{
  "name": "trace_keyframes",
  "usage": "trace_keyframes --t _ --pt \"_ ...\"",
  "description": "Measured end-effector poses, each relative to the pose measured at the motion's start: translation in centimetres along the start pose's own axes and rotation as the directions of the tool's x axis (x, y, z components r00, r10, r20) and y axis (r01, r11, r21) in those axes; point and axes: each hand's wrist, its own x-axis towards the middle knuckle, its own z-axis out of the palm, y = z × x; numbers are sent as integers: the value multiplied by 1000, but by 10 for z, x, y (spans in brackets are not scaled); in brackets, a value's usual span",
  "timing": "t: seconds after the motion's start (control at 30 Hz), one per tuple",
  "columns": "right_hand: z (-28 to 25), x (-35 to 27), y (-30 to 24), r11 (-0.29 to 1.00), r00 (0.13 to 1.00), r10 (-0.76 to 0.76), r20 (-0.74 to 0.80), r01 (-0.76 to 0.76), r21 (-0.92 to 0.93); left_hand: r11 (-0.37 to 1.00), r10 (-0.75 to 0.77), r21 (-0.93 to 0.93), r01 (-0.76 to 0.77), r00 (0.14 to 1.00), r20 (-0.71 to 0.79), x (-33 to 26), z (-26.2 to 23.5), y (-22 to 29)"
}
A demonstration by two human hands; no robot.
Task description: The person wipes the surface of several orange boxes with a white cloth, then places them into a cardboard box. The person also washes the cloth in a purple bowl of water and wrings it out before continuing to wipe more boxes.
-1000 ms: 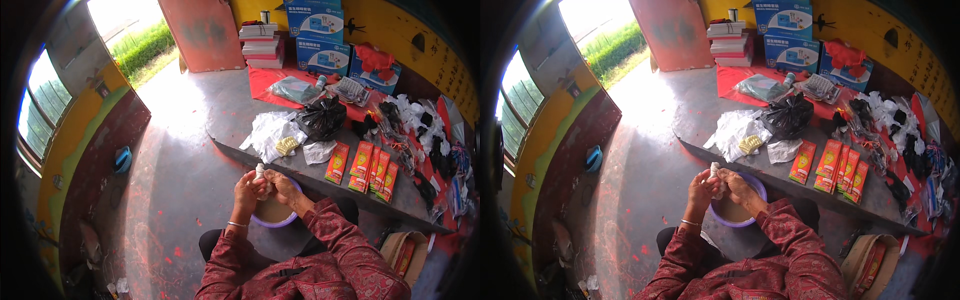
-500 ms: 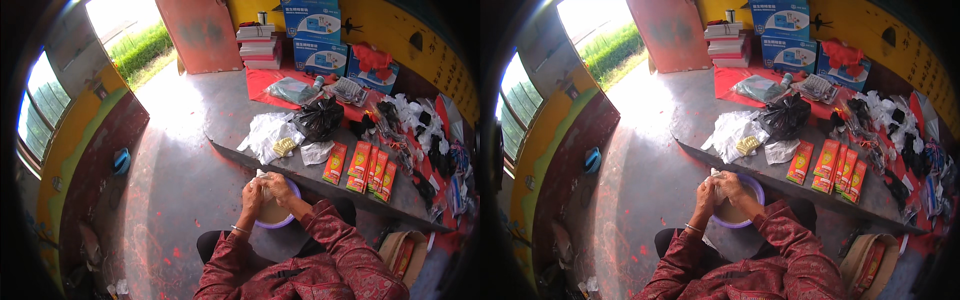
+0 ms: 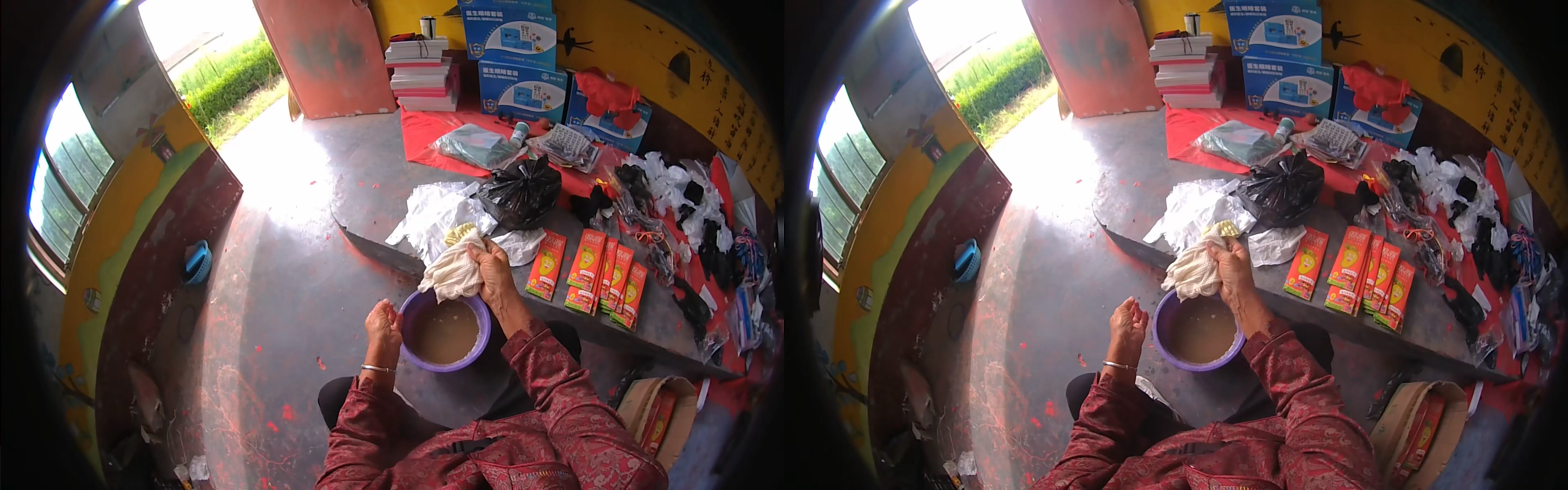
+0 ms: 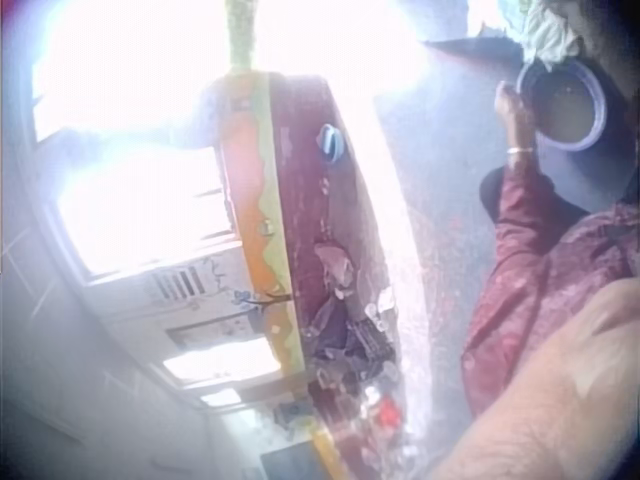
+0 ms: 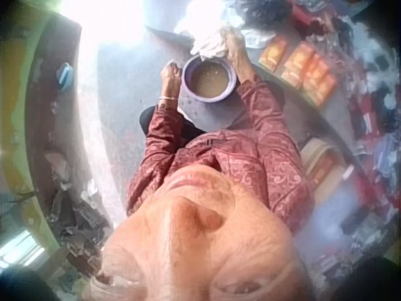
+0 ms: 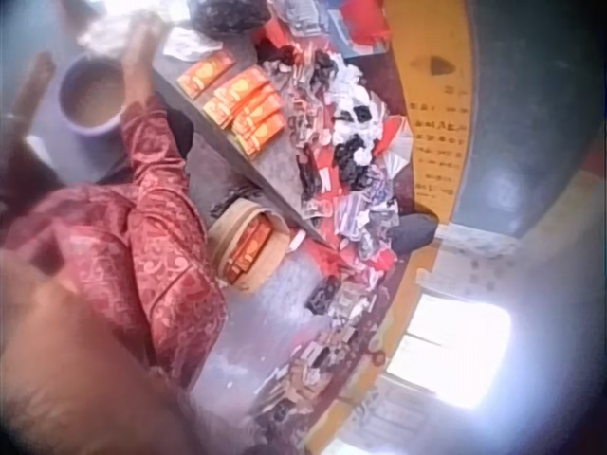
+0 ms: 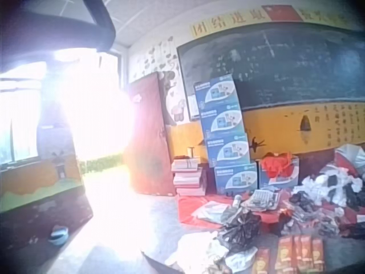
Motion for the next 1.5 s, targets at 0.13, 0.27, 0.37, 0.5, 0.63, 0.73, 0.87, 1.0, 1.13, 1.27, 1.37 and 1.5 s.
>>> trace_keyframes --t 0.13,0.27,0.37,0.5,0.63,0.73,0.87,1.0,1.13,1.27,1.37,1.5 --pt "-5 -6 12 942 994 -105 39 111 -315 988 -155 81 132 812 563 -56 41 2" --pt "14 -34 39 950 943 252 215 -199 -242 930 -195 5 367 482 854 -66 46 -9" --pt "11 -30 42 957 951 234 202 -189 -219 937 -122 -77 340 527 841 -52 41 -15" --pt "4 -25 39 828 987 136 91 -63 -557 998 2 -45 45 682 732 -50 38 -10" --pt "-11 -11 34 785 1000 -9 -9 2 -619 997 68 -32 -63 706 705 -56 43 -7" --pt "-9 -9 13 879 970 117 -215 -201 -432 996 73 -16 -88 701 709 -58 41 0" --pt "-7 2 -13 852 1000 -25 -11 15 -524 997 -13 64 -51 680 733 -75 43 15" --pt "0 -15 7 558 806 210 553 365 -745 954 -195 284 -99 516 834 -79 43 14" --pt "5 -22 4 429 872 312 376 224 -875 944 -209 311 -107 535 818 -78 38 13" --pt "8 -24 4 344 925 185 331 254 -904 955 -229 295 -35 544 807 -74 39 16" --pt "6 -21 3 454 954 -11 300 272 -848 960 -226 278 -23 519 824 -76 41 19" --pt "-2 -10 -2 864 979 149 141 -59 -501 946 -234 313 -85 491 839 -76 40 20"
